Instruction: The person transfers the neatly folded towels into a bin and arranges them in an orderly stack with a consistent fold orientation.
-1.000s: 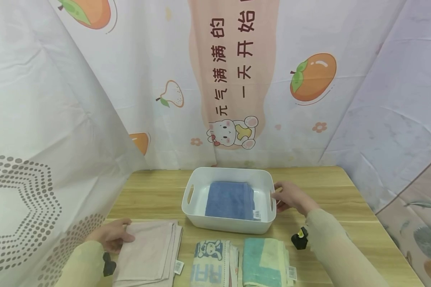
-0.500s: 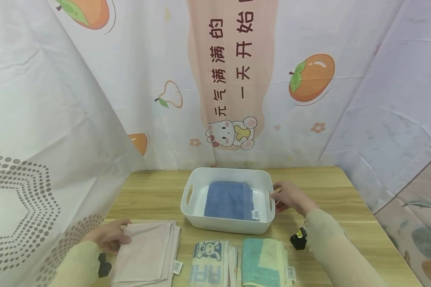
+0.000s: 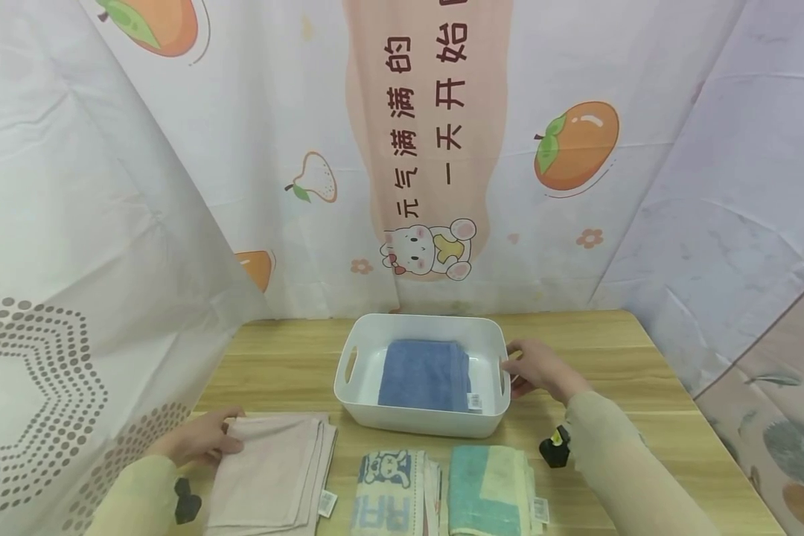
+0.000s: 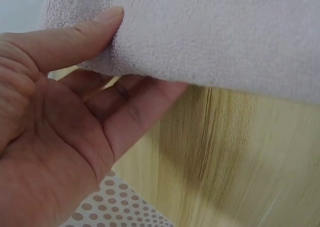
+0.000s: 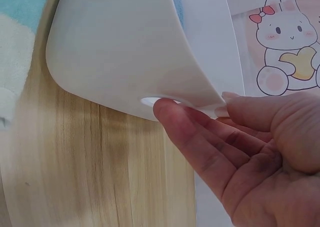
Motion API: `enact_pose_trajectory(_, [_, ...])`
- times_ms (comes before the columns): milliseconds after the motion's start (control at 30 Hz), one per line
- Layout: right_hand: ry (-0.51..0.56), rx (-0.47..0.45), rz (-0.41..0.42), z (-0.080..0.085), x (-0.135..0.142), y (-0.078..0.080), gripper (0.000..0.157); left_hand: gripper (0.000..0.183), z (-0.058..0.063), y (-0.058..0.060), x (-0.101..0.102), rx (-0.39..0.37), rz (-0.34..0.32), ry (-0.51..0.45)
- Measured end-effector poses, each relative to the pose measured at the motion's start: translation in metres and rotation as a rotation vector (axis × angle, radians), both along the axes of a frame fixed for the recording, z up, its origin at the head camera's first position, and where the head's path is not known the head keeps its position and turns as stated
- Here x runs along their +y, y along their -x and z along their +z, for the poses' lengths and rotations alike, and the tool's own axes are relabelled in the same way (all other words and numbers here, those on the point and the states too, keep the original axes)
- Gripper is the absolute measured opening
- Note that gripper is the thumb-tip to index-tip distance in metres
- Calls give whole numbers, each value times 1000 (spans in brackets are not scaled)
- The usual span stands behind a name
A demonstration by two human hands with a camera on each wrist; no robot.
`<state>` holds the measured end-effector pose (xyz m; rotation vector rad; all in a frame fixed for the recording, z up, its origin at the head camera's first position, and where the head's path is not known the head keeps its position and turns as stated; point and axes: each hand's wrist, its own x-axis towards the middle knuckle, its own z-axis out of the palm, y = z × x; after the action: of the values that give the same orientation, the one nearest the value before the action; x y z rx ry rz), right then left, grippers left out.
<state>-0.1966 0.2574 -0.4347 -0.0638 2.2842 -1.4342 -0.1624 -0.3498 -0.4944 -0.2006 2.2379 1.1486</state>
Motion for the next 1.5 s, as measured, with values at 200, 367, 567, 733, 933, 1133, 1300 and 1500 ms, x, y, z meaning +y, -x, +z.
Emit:
enact_pose_trajectory(200, [0, 3, 0, -1, -2, 0, 49, 34, 1, -1, -5, 45, -38, -19])
enact_pose_trajectory(367, [-14, -1, -4, -1, -2, 0, 49, 35, 7, -2, -5, 106, -57, -19])
enact_pose_trajectory(567, [-34, 10, 2, 0, -1, 0, 49, 35, 16, -1, -2, 178, -75, -1])
enact_pose_trajectory(733, [-48, 18, 2, -2, -2, -1, 49, 32, 27, 0, 3, 250, -137, 9])
enact_pose_trajectory(933, [-71, 36, -6, -1, -3, -3, 48, 23, 46, 3, 12, 434, -270, 79])
enact_pose_trajectory(1133, [-69, 53, -5, -1, -3, -4, 47, 21, 61, 8, 20, 572, -360, 119])
enact_pose_trajectory(1300, [-71, 57, -4, -1, -3, -4, 47, 22, 73, 8, 28, 618, -382, 135])
enact_pose_trajectory(1500, [-69, 62, 0, -1, -3, -4, 48, 19, 89, 5, 39, 656, -398, 122])
